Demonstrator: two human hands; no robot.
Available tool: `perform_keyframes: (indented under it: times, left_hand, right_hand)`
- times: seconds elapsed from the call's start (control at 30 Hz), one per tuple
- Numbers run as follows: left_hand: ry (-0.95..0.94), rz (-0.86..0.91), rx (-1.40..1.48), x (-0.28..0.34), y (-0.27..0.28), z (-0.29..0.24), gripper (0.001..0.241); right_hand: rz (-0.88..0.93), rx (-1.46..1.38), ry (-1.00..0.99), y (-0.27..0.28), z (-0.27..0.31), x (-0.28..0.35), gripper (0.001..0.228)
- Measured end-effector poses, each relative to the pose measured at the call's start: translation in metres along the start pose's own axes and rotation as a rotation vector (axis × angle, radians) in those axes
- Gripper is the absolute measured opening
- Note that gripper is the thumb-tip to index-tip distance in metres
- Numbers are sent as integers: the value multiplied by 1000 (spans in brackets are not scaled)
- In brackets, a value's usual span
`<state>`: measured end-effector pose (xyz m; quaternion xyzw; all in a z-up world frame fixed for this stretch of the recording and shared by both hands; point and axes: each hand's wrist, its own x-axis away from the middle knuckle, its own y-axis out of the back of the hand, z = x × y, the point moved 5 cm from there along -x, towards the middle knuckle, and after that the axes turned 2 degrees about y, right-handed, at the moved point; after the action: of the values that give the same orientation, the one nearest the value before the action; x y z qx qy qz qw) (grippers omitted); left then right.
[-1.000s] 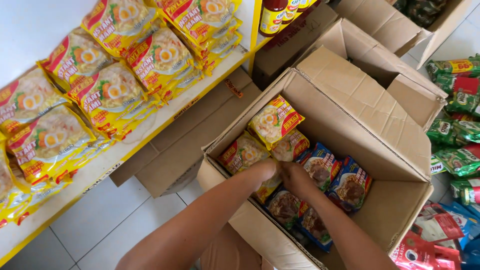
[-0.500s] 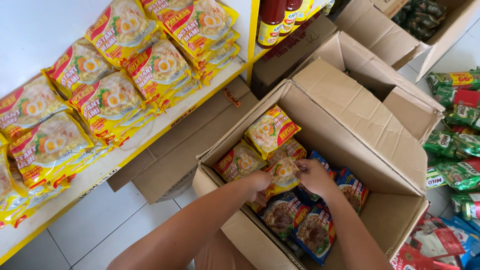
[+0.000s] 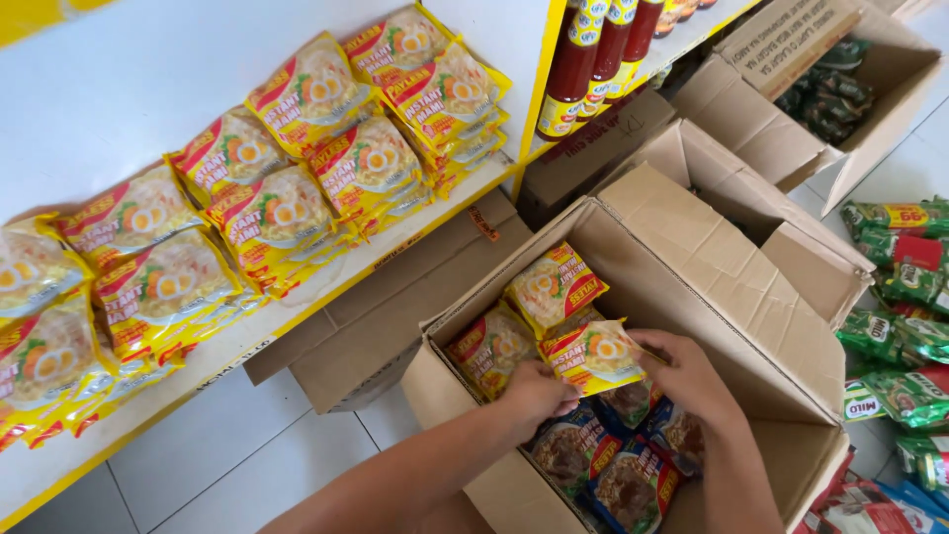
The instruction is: Stocking packets of instant noodles from a cardboard box onto store shelves.
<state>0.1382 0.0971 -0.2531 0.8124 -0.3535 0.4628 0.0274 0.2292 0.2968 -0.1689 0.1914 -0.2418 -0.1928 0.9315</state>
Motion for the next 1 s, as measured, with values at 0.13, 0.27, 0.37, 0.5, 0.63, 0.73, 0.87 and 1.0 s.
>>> perform_keyframes:
  times: [0.13, 0.27, 0.37, 0.5, 0.63, 0.73, 0.87, 1.0]
  left_hand:
    - [-231, -205, -251, 83, 0, -58, 78]
    - [-456, -182, -351, 115, 17, -86, 93]
    - [-577, -174, -326, 146, 37, -109, 93]
    - [-715, -221, -316, 174, 65, -134, 89]
    - [-772, -266, -245, 194, 100, -166, 88]
    - [-956, -429, -349, 213, 127, -195, 85]
    - [-976, -595, -359, 199, 167, -217, 72]
    - [-1148, -837, -447, 188, 205, -240, 75]
  right_hand:
    - [4, -166, 173, 4, 9, 9, 41]
    - [-86, -222, 257, -4, 44, 21, 38]
    - [-109, -269, 294, -17, 81, 24, 40]
    - [-10, -265, 330, -34, 137, 13, 45]
    - [82, -255, 460, -63, 202, -3, 65]
    - [50, -125, 509, -83, 245, -20, 79]
    - [-1, 15, 733, -108, 287, -59, 72]
    - [-130, 165, 898, -129, 318, -99, 66]
